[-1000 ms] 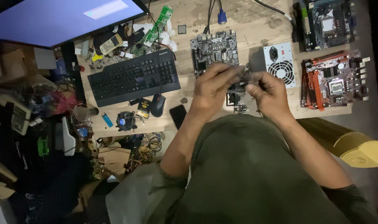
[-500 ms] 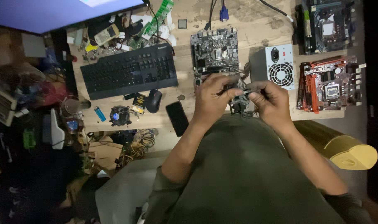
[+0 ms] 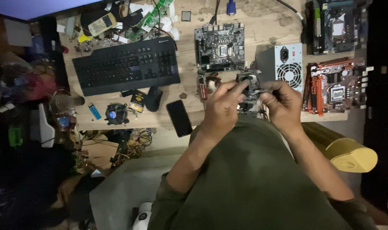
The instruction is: The person works at a cluttered electronics repair bench, handling a CPU cooler and motherboard. They use a screwdriver to unscrew the fan from the heatsink, work on the assembly on their lap, separate the fan from the heatsink, and handle the cooler parts while turning them over.
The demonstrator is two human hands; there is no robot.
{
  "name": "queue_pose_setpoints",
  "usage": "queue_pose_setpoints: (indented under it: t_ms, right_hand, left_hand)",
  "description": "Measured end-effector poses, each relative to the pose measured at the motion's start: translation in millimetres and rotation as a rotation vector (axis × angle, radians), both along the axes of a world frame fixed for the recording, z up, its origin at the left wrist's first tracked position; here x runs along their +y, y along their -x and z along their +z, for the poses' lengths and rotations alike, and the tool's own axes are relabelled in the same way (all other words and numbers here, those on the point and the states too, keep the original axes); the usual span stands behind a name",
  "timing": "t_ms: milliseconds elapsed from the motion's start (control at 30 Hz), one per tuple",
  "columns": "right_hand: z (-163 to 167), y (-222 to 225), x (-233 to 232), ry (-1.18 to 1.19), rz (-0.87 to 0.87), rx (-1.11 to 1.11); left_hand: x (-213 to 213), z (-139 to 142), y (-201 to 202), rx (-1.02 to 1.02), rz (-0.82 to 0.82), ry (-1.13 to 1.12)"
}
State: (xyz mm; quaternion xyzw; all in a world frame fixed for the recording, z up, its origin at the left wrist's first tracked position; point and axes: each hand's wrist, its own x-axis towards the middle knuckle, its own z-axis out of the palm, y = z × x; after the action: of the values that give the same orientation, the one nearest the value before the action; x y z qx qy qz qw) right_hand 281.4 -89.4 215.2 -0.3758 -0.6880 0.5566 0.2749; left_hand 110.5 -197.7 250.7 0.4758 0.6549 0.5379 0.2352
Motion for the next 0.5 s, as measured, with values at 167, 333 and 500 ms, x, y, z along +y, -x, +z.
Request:
queue_pose_setpoints:
  t_ms: [167, 333, 500]
  right_hand:
    - [-2.4, -0.1, -3.6, 0.101, -0.023, 0.069]
    - [-7.0, -2.3, -2.0, 0.091, -0.035, 0.085]
    - [-9.0, -4.5, -2.3, 0.070, -0.027, 0.094]
  left_hand:
    - [6.9, -1.1, -8.8, 0.043, 0.084, -0.031]
    - [5.9, 0.8, -9.9, 0.070, 0.118, -0.020]
    - [6.1, 3.4, -10.0, -0.045, 0.130, -0.017]
